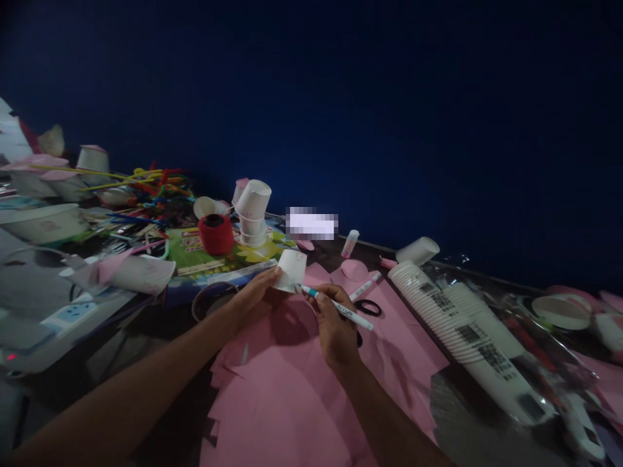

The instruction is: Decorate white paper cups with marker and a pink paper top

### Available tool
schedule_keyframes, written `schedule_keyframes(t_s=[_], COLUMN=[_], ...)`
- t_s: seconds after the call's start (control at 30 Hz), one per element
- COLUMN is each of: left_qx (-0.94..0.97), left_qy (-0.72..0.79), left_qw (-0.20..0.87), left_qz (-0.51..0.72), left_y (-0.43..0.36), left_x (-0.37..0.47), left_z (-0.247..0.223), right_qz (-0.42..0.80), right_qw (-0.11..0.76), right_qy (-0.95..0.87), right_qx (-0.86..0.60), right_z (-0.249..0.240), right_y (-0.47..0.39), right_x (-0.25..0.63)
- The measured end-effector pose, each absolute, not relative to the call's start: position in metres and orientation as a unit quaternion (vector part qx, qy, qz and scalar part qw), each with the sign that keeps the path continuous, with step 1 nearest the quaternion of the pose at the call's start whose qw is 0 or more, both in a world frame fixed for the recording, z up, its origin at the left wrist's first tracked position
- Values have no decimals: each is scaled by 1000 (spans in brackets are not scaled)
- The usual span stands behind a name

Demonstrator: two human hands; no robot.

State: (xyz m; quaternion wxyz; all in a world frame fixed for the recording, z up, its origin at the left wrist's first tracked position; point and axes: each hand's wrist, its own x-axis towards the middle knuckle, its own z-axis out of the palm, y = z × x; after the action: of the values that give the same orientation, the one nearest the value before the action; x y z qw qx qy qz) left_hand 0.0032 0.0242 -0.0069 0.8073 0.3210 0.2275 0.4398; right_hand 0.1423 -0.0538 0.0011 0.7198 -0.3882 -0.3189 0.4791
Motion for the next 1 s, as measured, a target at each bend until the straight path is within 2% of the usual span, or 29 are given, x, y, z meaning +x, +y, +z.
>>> schedule_keyframes(t_s=[1.0], left_qx=[321], left_qy=[232], left_qw=[807], left_qz=[437], left_y=[25], left_x=[5], left_z=[-5], right_qz=[463], right_qw=[704], right_qy=[-329], right_qx=[-425], right_z=[-5], right_y=[-53], right_x=[147])
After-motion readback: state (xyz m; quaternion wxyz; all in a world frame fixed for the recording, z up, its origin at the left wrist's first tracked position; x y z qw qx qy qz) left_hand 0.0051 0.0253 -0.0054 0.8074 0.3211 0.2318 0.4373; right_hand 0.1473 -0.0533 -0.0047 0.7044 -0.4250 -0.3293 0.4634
